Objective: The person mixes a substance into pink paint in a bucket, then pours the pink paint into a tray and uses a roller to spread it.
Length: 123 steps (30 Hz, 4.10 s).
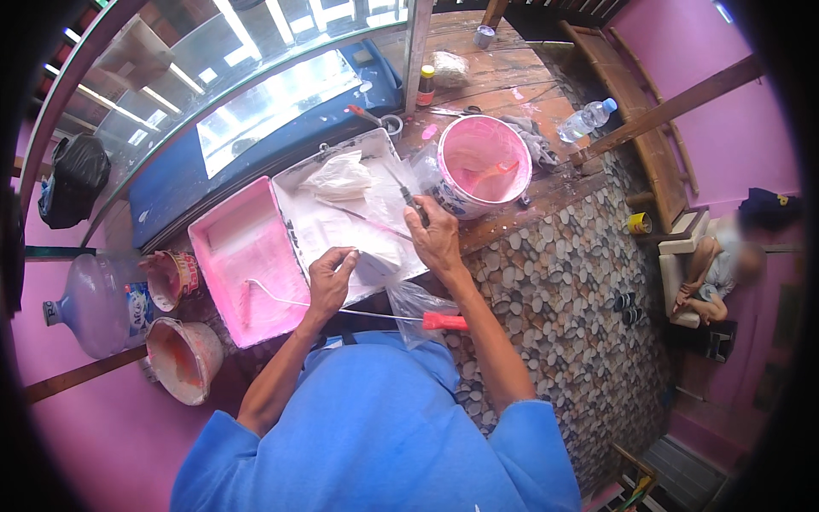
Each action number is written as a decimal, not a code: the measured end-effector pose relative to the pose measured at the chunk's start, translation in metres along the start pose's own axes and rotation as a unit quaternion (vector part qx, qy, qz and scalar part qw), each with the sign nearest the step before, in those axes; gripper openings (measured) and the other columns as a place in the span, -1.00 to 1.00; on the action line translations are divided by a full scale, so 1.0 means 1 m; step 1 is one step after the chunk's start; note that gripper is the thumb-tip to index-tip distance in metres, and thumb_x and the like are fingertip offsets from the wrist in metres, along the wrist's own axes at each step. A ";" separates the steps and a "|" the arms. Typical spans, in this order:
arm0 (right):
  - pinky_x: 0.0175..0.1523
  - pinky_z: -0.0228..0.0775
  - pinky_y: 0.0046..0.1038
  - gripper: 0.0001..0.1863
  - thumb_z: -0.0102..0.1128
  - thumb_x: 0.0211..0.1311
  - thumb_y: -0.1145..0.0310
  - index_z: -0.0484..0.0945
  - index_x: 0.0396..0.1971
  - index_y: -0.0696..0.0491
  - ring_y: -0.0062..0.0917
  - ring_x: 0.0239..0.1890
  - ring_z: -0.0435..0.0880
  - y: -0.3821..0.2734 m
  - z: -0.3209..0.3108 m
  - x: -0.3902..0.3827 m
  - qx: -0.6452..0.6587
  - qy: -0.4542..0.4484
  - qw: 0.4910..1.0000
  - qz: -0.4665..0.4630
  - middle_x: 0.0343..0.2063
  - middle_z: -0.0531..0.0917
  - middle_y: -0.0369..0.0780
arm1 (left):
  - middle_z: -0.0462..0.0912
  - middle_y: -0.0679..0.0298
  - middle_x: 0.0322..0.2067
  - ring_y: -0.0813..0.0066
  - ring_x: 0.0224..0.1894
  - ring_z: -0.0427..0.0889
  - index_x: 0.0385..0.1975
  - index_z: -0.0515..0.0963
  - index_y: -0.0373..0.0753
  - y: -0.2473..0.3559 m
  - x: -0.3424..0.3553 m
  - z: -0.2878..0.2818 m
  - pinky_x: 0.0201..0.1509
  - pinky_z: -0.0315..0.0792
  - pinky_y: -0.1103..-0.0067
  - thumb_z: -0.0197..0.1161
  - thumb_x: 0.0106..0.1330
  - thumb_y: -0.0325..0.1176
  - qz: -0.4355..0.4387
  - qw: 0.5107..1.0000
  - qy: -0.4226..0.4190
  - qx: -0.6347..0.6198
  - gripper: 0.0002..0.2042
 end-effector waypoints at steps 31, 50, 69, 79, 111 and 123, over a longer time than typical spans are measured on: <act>-0.14 0.45 -0.41 -0.88 0.27 0.07 0.50 0.65 -0.37 0.17 -0.36 -0.31 0.64 0.020 0.078 -0.042 0.101 -0.174 0.968 -0.147 -0.42 0.66 -0.15 | 0.65 0.28 -0.33 0.63 -0.25 0.55 -0.22 0.63 -0.37 0.003 -0.004 -0.022 -0.13 0.41 0.65 0.20 0.32 -0.42 -0.015 1.000 0.019 0.017 -0.83; -0.41 0.32 -0.56 -0.84 0.23 0.19 0.45 0.60 -0.46 0.26 -0.65 -0.55 0.50 -0.152 0.094 -0.056 0.074 -0.139 0.982 -0.102 -0.57 0.58 -0.21 | 0.37 0.15 0.16 0.34 0.21 0.37 0.35 0.10 -0.22 -0.033 0.024 -0.097 0.29 0.24 0.46 0.47 -0.18 0.15 -0.094 0.904 -0.304 -0.285 0.07; -0.48 0.35 -0.51 -0.77 0.25 0.15 0.35 0.64 -0.53 0.23 -0.67 -0.60 0.52 -0.120 0.273 -0.011 -0.029 -0.278 0.957 0.081 -0.66 0.61 -0.26 | 0.55 0.12 0.01 0.31 -0.01 0.61 0.21 0.29 -0.26 -0.155 0.001 -0.142 0.13 0.50 0.34 0.33 0.04 0.20 -0.195 0.724 -0.272 -0.604 -0.17; -0.48 0.32 -0.55 -0.76 0.26 0.16 0.34 0.65 -0.51 0.24 -0.67 -0.61 0.49 -0.116 0.317 0.010 -0.135 -0.291 0.946 0.055 -0.65 0.59 -0.29 | 0.62 0.14 -0.12 0.31 -0.15 0.67 0.07 0.43 -0.24 -0.150 0.012 -0.148 0.03 0.57 0.34 0.39 0.09 0.01 -0.229 0.634 -0.233 -0.701 -0.39; -0.20 0.48 -0.30 -0.76 0.36 -0.14 0.17 0.69 -0.53 0.03 -0.31 -0.38 0.70 -0.099 0.353 0.044 -0.304 -0.286 0.908 0.030 -0.50 0.70 -0.13 | 0.60 0.11 -0.07 0.33 -0.12 0.66 0.09 0.39 -0.30 -0.138 0.031 -0.158 0.04 0.57 0.42 0.28 0.19 -0.10 -0.212 0.596 -0.232 -0.739 -0.46; -0.21 0.44 -0.34 -0.38 0.17 0.07 -0.12 0.61 -0.30 0.26 -0.30 -0.34 0.66 -0.098 0.367 0.033 -0.241 -0.429 0.861 0.127 -0.37 0.67 0.00 | 0.60 0.12 -0.07 0.34 -0.12 0.66 0.08 0.40 -0.30 -0.160 0.025 -0.190 0.03 0.58 0.43 0.27 0.21 -0.12 -0.192 0.575 -0.170 -0.777 -0.49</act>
Point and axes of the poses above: each hand's wrist, its own x-axis towards the middle knuckle, its own z-axis out of the palm, y = z × x, the point moved 4 cm from there along x, towards the middle knuckle
